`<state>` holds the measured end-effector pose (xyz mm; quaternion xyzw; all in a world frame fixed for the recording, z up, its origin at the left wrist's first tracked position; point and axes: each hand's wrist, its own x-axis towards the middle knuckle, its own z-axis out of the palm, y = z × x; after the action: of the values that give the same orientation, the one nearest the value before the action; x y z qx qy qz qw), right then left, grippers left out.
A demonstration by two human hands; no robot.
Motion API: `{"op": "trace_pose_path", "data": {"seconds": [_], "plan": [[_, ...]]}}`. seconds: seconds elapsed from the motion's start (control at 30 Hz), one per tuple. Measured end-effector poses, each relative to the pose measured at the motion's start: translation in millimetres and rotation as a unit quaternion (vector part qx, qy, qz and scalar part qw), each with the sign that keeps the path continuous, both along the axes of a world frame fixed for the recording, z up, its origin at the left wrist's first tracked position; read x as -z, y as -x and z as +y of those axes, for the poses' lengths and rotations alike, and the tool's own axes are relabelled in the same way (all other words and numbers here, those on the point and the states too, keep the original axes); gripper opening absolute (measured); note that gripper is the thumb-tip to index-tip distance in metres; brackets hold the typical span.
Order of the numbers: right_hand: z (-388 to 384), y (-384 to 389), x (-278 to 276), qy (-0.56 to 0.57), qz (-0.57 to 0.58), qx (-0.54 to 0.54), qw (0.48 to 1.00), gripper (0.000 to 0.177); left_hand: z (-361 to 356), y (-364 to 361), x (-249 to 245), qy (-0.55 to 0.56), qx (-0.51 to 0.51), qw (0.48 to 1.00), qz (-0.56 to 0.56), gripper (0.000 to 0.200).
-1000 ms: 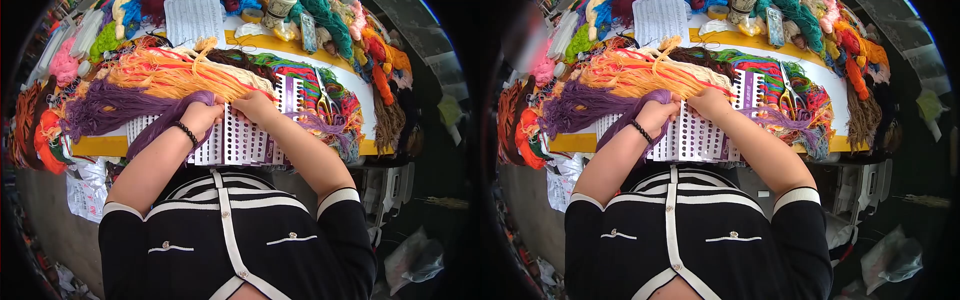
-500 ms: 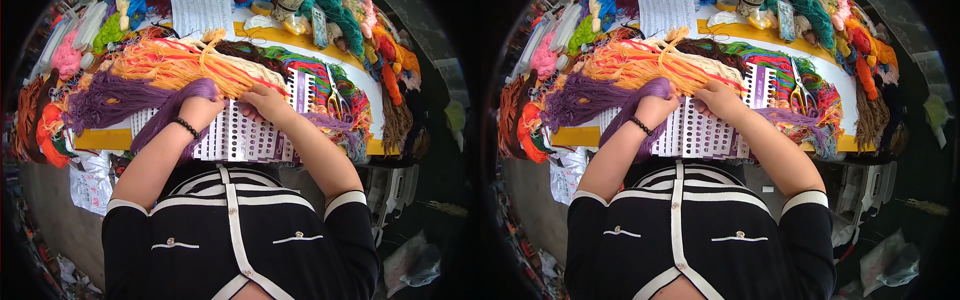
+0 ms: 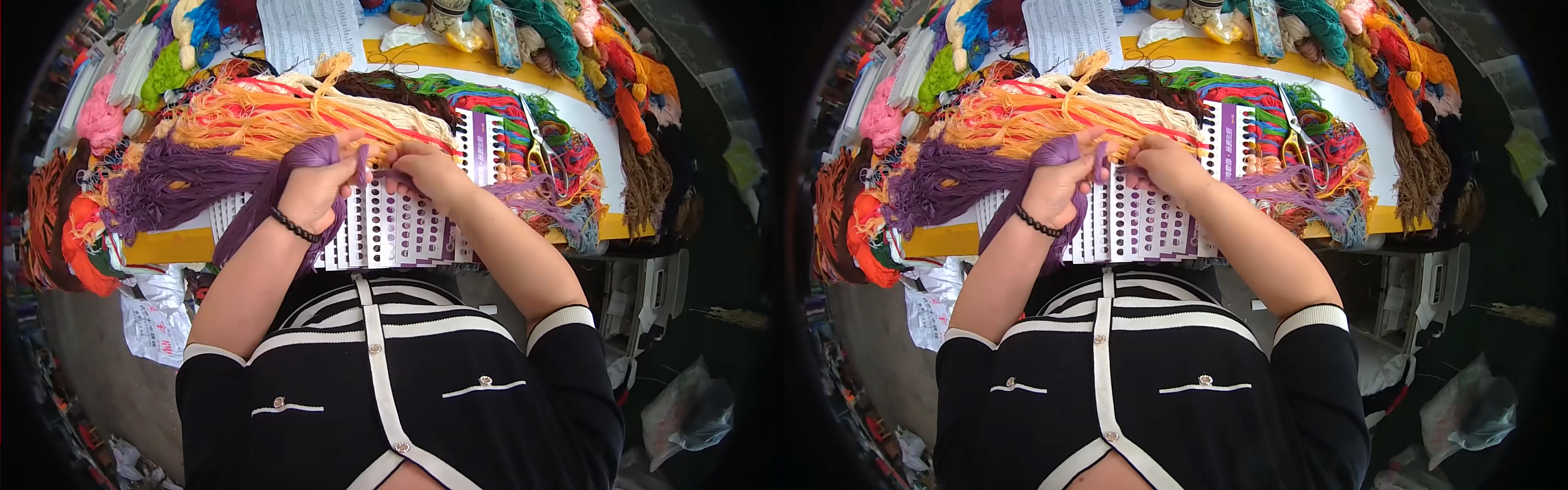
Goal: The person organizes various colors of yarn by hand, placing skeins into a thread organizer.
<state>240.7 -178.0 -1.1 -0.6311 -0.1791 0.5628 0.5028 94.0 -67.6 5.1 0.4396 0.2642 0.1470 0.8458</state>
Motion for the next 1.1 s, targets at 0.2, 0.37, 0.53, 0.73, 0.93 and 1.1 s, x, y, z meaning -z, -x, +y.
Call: {"op": "trace_pose_path", "data": {"seconds": [0.2,0.37,0.53,0.73,0.93,1.1], "plan": [[-1.3,-8.0,5.6,-0.045,0.085,0.033,0.995,0.01,0.7,-11.1,35.4,-0.459,0.157,0.871,0.073,0.032],[6.7,-2.3,1.7,0.056,-0.088,-0.068,0.992,0.011,31.2,11.8,9.6,-0.144,-0.036,0.979,0.138,0.019],[12.0,-5.0,8.7,0.091,-0.134,-0.12,0.979,0.014,81.4,59.2,-9.7,0.033,-0.065,0.995,0.075,0.023],[8.4,-3.8,13.6,0.073,-0.156,-0.109,0.979,0.017,162.0,140.7,-64.0,-0.001,-0.163,0.986,-0.031,0.036],[7.8,6.2,10.9,0.063,-0.191,-0.112,0.973,0.015,148.0,160.4,-84.5,-0.038,-0.265,0.962,0.05,0.042],[6.3,58.9,-34.7,-0.175,-0.313,-0.058,0.932,0.013,42.9,133.0,-59.5,-0.124,-0.101,0.985,0.065,0.028]]}}
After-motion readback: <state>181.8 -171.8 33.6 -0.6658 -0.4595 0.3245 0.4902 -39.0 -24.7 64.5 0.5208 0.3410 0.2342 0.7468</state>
